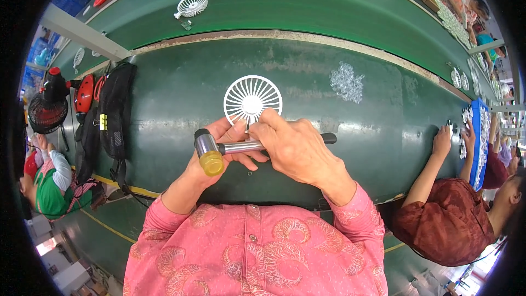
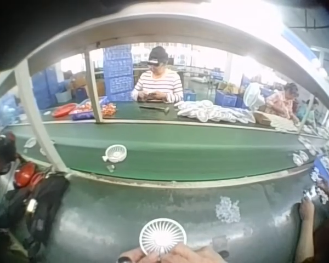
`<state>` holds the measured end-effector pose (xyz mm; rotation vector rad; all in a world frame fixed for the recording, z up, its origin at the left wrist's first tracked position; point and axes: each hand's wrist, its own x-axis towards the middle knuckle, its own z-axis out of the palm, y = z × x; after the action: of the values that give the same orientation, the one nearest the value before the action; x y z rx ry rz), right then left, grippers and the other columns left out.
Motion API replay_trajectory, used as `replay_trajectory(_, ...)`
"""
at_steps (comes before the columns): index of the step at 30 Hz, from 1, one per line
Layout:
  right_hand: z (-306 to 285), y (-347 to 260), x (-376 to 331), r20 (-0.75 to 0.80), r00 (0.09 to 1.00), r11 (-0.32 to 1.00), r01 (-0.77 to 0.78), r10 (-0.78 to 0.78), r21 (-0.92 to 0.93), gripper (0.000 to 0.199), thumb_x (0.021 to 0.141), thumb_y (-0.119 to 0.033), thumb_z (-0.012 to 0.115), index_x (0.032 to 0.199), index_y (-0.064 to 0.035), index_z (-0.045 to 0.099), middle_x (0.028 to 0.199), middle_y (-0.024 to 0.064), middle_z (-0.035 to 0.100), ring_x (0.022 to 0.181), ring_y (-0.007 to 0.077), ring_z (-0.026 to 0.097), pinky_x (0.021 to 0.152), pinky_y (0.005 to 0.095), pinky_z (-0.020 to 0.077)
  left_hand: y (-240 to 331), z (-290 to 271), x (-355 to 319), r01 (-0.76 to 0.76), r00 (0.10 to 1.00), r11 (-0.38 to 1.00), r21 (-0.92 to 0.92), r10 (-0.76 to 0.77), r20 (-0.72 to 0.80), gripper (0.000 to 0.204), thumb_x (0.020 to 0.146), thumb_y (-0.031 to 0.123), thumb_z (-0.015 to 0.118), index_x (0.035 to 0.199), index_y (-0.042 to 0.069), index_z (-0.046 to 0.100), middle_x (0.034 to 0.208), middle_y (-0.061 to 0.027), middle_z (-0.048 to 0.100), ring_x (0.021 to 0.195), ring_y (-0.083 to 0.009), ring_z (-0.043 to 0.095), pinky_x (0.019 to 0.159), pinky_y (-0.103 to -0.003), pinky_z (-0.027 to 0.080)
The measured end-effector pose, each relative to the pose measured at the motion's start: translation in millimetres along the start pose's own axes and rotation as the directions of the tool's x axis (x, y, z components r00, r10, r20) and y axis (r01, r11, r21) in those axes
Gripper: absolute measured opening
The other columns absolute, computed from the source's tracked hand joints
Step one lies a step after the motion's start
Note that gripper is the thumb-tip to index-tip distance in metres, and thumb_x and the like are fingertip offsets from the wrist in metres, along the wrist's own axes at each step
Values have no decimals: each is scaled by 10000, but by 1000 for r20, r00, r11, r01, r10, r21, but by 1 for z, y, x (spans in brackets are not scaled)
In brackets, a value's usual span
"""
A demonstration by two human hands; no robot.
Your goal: The person assembles portable fan covers by fitting small circuit board components into plastic fan grilles, tapping them into place using a small mallet, and placing the assembled parts onto the conveyor belt.
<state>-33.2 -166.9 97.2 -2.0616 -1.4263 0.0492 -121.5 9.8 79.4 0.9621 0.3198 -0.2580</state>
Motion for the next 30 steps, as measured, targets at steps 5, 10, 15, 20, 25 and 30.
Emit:
replay_trajectory(5, 1, 1, 1, -43, 998, 998, -46, 48, 36, 365, 703, 32, 674, 1043, -82, 604, 912, 47, 550, 678, 255, 604, 505, 369, 442, 1, -1, 1, 1, 1000, 1000, 12, -1, -5, 401, 996, 351, 547, 1111, -32, 517, 983, -162, 674, 782, -284, 722, 606, -337, 598)
replay_trajectory(10, 3, 0, -1, -9, 999, 999, -46, 46, 5, 362, 706, 32, 671, 1042, -86, 605, 918, 46, 556, 694, 251, 610, 518, 368, 441, 2, -3, 2, 10, 1000, 1000, 18, -10, -3, 380, 998, 333, 545, 1118, -28, 526, 985, -161, 667, 793, -288, 721, 615, -332, 603)
replay_trajectory(15, 7, 2, 2, -72, 996, 997, -45, 49, 58, 377, 700, 33, 674, 1050, -90, 604, 928, 47, 558, 728, 252, 614, 529, 363, 435, -5, -7, 3, -48, 998, 997, 67, 51, -40, 399, 999, 330, 539, 1168, -31, 522, 967, -187, 684, 763, -305, 722, 547, -344, 607)
replay_trajectory(20, 7, 0, 2, -23, 998, 998, -59, 59, 27, 386, 716, 25, 667, 1075, -96, 594, 954, 47, 564, 752, 258, 616, 543, 364, 425, -7, -15, 4, -16, 999, 994, 110, 21, -44, 405, 999, 327, 538, 1170, -40, 515, 961, -177, 682, 761, -305, 722, 542, -338, 607)
replay_trajectory(25, 7, 1, 6, -34, 999, 999, -14, 15, 37, 328, 728, 47, 658, 1029, -47, 569, 916, 97, 540, 655, 329, 614, 508, 406, 507, -4, -13, 5, -23, 999, 995, 100, 25, -25, 421, 994, 326, 550, 1170, -54, 515, 961, -179, 684, 752, -296, 723, 537, -330, 605)
replay_trajectory(30, 10, 7, 8, -77, 997, 985, -18, 32, 172, 320, 726, 54, 654, 1020, -46, 578, 918, 99, 538, 656, 326, 613, 513, 410, 506, -2, -13, 3, -68, 997, 991, 114, 72, -28, 420, 995, 331, 547, 1150, -57, 507, 962, -183, 683, 743, -296, 722, 526, -332, 599)
